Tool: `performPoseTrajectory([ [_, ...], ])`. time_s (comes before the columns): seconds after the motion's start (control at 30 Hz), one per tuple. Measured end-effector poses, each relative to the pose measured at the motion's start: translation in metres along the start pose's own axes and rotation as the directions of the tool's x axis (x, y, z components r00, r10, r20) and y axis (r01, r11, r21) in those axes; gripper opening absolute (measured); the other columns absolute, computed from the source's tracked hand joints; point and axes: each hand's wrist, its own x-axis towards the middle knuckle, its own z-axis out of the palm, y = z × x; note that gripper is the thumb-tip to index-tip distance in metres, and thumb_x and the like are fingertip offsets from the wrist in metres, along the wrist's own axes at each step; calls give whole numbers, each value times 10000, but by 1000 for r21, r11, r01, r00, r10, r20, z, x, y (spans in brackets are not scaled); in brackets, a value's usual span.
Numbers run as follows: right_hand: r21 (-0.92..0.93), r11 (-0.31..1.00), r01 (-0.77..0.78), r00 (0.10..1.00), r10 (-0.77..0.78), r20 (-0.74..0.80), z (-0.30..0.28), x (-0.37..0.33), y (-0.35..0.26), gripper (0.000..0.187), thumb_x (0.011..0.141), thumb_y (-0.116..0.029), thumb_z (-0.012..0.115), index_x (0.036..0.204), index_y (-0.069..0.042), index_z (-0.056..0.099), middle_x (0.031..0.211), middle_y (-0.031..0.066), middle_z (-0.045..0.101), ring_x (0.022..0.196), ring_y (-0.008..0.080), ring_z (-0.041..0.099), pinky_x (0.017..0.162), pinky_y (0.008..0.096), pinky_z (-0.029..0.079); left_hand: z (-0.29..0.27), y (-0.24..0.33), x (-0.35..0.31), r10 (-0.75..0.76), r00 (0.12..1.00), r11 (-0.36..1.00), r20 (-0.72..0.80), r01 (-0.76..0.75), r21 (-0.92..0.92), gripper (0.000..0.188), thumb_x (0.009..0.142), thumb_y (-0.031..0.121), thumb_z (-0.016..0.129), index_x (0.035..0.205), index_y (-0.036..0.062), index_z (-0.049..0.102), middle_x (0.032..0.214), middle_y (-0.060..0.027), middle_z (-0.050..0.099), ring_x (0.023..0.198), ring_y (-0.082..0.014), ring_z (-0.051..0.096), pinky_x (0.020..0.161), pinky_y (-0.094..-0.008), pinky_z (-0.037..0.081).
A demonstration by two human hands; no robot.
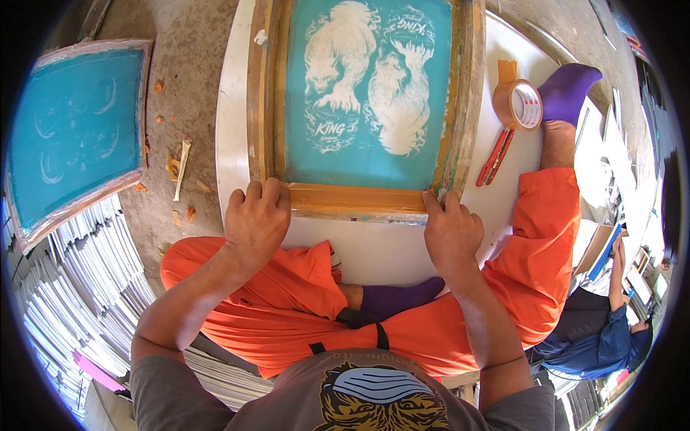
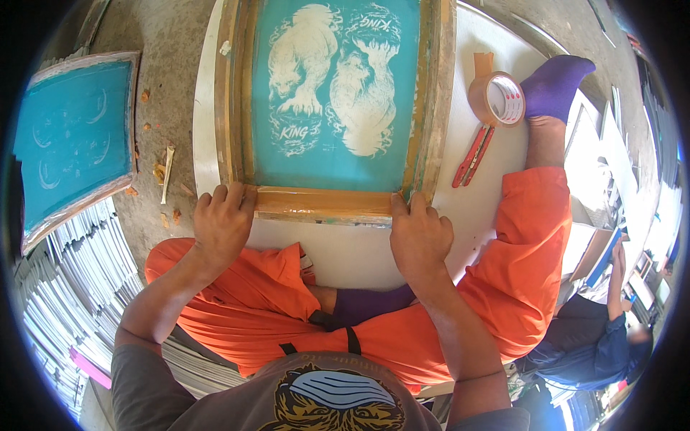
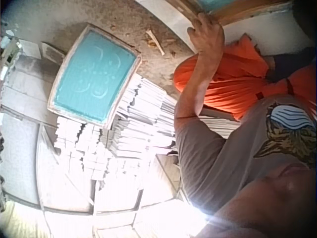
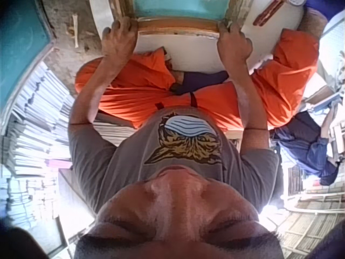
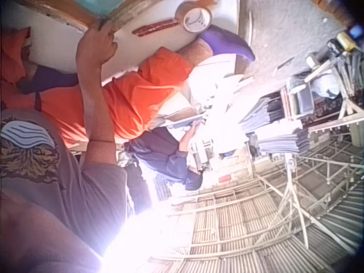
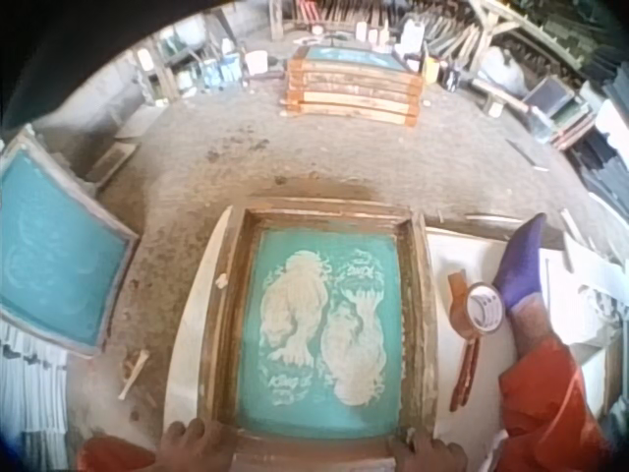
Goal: The person walks into a workshop carrying a wooden screen frame and sits on the floor. They place the frame on a white surface and apply masking tape to the edges of the frame using a roll of tape and a utility knife to cut the tape.
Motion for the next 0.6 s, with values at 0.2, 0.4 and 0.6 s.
performPoseTrajectory([
  [0.2,-6,1000,-7,999,7,53,-3,1,-1,325,882,-139,642,1184,-160,760,929,57,614,723,220,696,587,389,509,-1,0,1,10,1000,1000,15,-10,-3,159,763,139,706,897,55,726,844,-23,499,747,-168,567,587,-324,439],
  [0.4,-6,1000,-13,996,14,91,-6,2,-1,333,876,-142,647,1190,-155,758,942,58,617,735,218,701,599,385,514,-1,-1,1,14,1000,1000,26,-14,-7,173,752,126,709,902,43,730,841,-28,502,748,-168,572,587,-319,451],
  [0.6,-1,1000,-18,996,18,89,-6,3,-1,332,880,-136,643,1191,-151,757,937,55,618,731,217,702,598,386,512,-2,0,3,14,999,1000,42,-14,-12,171,752,117,706,903,40,732,839,-34,506,756,-173,582,592,-321,460],
])
